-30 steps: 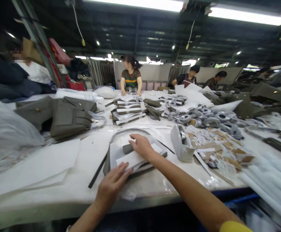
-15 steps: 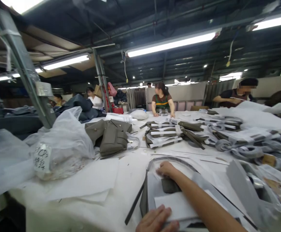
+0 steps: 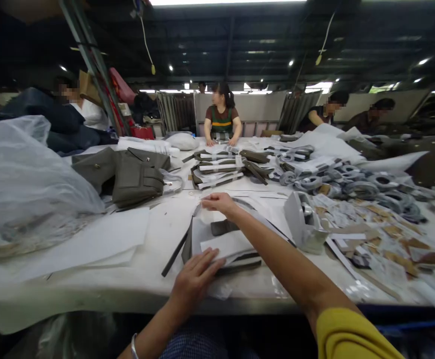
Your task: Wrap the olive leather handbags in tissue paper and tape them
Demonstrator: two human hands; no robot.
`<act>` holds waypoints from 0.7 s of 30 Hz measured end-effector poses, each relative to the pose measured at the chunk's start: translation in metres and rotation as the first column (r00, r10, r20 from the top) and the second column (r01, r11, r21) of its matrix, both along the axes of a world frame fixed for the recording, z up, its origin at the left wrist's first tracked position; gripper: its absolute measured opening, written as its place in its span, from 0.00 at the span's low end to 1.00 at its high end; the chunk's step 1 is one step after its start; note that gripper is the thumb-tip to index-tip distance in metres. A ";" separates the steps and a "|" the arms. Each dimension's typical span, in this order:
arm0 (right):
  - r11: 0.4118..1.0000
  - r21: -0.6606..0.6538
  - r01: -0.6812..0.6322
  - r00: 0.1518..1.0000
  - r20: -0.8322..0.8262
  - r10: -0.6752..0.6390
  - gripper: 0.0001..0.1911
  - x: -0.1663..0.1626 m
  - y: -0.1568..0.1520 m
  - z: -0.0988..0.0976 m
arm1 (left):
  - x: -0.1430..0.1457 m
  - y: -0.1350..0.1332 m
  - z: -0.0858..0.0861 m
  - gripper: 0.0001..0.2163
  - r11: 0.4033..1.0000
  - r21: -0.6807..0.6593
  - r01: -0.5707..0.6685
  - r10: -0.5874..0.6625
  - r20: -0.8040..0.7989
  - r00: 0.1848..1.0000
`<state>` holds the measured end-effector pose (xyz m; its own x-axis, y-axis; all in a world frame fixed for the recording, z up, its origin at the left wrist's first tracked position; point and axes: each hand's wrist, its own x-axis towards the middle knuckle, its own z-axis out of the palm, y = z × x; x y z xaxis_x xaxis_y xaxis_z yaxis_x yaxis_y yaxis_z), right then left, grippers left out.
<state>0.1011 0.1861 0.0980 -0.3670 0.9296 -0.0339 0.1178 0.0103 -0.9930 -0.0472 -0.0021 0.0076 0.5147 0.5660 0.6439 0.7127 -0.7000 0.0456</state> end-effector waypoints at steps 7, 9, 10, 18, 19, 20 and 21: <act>0.990 0.119 -0.081 0.996 -0.030 0.085 0.21 -0.001 -0.017 -0.005 | 0.000 -0.002 -0.004 0.23 0.999 0.033 -0.001 0.001 -0.006 1.000; 0.990 0.131 -0.050 0.998 -0.041 0.056 0.22 -0.008 -0.008 -0.009 | 0.000 0.000 -0.001 0.23 0.995 0.099 0.000 0.001 -0.009 1.000; 0.991 0.134 -0.030 0.998 -0.047 0.036 0.23 -0.012 -0.002 -0.012 | 0.001 0.002 0.000 0.23 0.990 0.137 0.007 -0.005 -0.016 1.000; 0.979 0.199 0.034 0.999 -0.038 -0.027 0.28 -0.030 0.025 -0.013 | 0.008 0.013 0.001 0.19 0.961 0.275 0.036 -0.026 -0.043 0.999; 0.978 0.209 0.023 0.999 -0.029 -0.018 0.29 -0.028 0.024 -0.010 | 0.008 0.010 0.000 0.19 0.966 0.256 0.030 -0.023 -0.030 0.999; 0.975 0.220 0.009 1.000 -0.017 -0.005 0.29 -0.025 0.021 -0.007 | 0.008 0.008 -0.001 0.18 0.974 0.226 0.028 -0.024 -0.024 0.999; 0.972 0.233 -0.011 1.000 0.000 0.011 0.29 -0.021 0.018 -0.003 | 0.009 0.005 -0.001 0.19 0.982 0.188 0.031 -0.027 -0.021 0.999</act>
